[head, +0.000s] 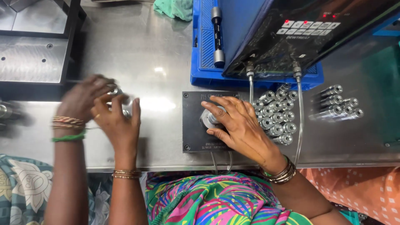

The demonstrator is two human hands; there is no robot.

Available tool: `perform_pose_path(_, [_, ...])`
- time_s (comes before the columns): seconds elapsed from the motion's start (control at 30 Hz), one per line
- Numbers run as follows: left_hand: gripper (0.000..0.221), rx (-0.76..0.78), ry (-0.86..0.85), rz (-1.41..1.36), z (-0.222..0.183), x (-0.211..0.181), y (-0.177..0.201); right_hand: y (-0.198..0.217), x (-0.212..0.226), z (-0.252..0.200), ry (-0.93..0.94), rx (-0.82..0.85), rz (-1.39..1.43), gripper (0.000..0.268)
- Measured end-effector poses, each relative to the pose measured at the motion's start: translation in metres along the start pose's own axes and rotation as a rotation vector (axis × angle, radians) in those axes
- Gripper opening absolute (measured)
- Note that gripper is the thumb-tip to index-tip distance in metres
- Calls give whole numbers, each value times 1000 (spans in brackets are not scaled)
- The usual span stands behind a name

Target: The recorder places metal spacers onto a measurement fixture to verify their height or dimensions against a digital gauge.

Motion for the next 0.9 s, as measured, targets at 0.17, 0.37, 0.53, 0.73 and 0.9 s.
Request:
perform_pose_path(0.17, [23,64,-38,-494,9,-77,9,2,-6,-8,-29,64,132,66])
perform_pose_path(0.37, [22,149,-157,-810,11,-137,38,-11,-14,-11,-5,76,-34,70])
perform_pose_path(0.53, [23,266,-171,-873,8,-144,42,1,-33,-27,82,-35,221,77])
perform_pose_path(0.73, [48,442,-376,-577,-2,-164,38,73,-142,-151,-689,-63,-270,46])
perform_pose_path(0.9, [31,467,-451,-663,-2,-168,31,14,-177,-229,-660,155,99,86])
Point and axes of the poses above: each hand's wrist, its own z-axis towards the middle knuckle, its own y-axis out of the back of the hand, x = y × z, the point moved 2 cm from there along z, towards the middle knuckle, and after that the axes turned 6 degrees about y, right-handed, at the moved point
